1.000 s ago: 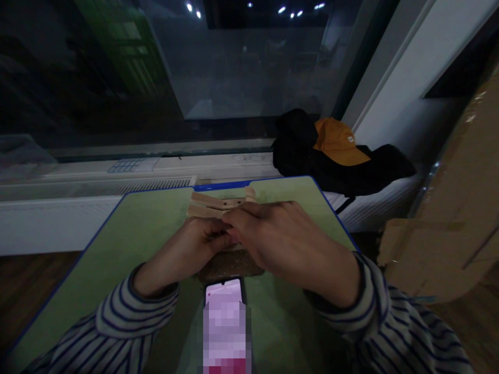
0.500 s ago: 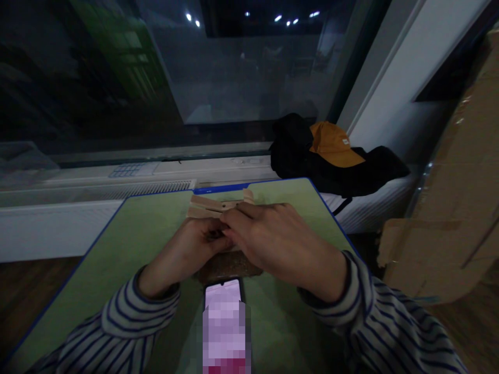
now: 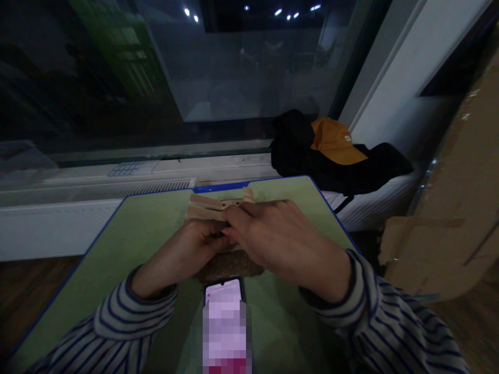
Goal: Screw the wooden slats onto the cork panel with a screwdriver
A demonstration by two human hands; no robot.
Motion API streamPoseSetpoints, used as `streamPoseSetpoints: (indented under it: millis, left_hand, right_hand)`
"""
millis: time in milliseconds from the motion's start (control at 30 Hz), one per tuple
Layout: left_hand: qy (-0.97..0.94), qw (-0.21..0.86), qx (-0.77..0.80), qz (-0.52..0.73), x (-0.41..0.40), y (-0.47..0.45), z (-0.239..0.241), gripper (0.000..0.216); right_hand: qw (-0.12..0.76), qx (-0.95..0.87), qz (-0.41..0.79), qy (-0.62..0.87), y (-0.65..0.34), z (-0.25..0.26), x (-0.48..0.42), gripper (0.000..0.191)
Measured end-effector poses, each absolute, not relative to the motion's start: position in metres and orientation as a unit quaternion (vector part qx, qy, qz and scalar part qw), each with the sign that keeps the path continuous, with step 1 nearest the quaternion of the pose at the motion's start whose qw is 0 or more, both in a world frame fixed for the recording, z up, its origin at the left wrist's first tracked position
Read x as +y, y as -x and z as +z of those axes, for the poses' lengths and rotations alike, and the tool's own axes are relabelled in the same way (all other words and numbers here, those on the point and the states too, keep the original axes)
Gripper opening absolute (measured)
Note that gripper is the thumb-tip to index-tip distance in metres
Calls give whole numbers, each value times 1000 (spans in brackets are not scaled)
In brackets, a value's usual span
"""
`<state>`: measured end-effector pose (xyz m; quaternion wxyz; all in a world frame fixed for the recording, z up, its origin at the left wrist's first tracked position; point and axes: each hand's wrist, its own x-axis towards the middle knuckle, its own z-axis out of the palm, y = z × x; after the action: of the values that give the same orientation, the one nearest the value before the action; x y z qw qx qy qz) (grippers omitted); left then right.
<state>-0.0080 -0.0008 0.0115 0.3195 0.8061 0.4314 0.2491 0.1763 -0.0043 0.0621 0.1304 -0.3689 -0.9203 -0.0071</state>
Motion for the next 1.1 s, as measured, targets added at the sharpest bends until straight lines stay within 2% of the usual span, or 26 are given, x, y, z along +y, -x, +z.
streamPoseSetpoints:
  millis: [233,400,667,833,1100]
  left_hand:
    - [-764,340,470,283,0,7,4,15]
    - [-765,345,461,287,1,8,2,13]
    - [-794,343,431,257,0,8,8,16]
    - [-814,299,435,243,-1,8,10,16]
    - [-779,309,472,274,0,5,8,13]
  right_hand:
    - [137,-920,-19,367,-173,62,-6,23]
    - [148,-932,-4,332,-176,61,-7,35]
    - [139,-933,1,331,-177,63,-8,28]
    - [144,-929,-15,339,-175,62,-6,22]
    - [160,-928,-2,338,-172,61,-7,25]
